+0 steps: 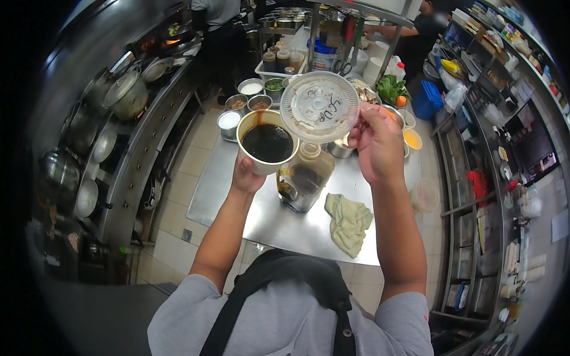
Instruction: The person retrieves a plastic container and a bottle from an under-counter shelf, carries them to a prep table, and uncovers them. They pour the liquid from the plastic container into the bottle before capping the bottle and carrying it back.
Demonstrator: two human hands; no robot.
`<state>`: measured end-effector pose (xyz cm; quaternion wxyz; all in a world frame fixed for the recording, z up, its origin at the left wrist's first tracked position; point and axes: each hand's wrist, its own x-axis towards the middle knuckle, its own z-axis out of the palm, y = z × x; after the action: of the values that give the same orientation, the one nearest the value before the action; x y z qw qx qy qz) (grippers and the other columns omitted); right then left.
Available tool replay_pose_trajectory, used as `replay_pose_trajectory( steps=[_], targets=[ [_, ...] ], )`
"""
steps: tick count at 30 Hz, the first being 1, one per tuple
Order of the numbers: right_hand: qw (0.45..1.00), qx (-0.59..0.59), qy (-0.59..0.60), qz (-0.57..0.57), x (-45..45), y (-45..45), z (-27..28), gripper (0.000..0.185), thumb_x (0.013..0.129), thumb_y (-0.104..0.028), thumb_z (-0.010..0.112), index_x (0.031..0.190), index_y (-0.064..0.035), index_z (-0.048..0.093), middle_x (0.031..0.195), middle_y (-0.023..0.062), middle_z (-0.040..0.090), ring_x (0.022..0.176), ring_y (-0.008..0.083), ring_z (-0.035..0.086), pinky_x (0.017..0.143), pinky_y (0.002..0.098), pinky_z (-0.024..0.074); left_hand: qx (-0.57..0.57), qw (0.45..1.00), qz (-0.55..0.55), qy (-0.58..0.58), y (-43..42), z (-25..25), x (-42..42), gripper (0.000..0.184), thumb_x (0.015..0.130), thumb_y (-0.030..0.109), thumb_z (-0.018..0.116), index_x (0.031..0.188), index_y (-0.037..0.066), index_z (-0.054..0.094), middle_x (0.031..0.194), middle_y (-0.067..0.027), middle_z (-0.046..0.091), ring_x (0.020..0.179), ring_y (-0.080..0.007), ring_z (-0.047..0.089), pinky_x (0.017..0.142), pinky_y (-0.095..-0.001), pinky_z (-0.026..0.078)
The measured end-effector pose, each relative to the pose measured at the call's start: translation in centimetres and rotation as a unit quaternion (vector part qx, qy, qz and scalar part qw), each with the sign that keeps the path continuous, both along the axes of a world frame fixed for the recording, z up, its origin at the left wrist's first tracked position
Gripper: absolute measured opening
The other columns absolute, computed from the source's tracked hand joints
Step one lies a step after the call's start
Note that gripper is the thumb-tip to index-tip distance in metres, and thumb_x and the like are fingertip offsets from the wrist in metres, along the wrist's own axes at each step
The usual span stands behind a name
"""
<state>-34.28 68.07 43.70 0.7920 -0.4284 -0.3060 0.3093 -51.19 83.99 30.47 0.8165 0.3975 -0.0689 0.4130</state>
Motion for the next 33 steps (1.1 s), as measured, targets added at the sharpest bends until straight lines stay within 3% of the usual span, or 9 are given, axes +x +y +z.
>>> replay_pose_trajectory(
  steps=[21, 33],
  targets=[
    [0.999, 0.034, 0.016, -0.024, 0.8, -2.2, -0.3, 0.012, 0.093, -0.016, 0.051, 0.094, -0.0042, 0.053, 0.076, 0.0027, 0.056, 0.061, 0.0096, 0.051, 0.052, 0.0236, 0.0407, 0.008, 0.998, 0.044, 0.032, 1.8, -0.2, 2.3, 0.098, 0.057, 0.030, 0.089, 0.132, 0.004, 0.030, 0.121, -0.0085, 0.048, 0.115, -0.0213, 0.049, 0.100, -0.0347, 0.041],
    [0.998, 0.046, 0.013, -0.030, 0.8, -3.1, -0.3, 0.011, 0.093, -0.016, 0.051, 0.095, -0.0051, 0.053, 0.076, 0.0021, 0.056, 0.062, 0.0092, 0.051, 0.052, 0.0235, 0.0415, 0.049, 0.994, 0.067, 0.068, 1.8, 0.7, 2.5, 0.094, 0.055, 0.028, 0.089, 0.129, 0.004, 0.036, 0.119, -0.0075, 0.051, 0.113, -0.0201, 0.051, 0.099, -0.0331, 0.041]
  ],
)
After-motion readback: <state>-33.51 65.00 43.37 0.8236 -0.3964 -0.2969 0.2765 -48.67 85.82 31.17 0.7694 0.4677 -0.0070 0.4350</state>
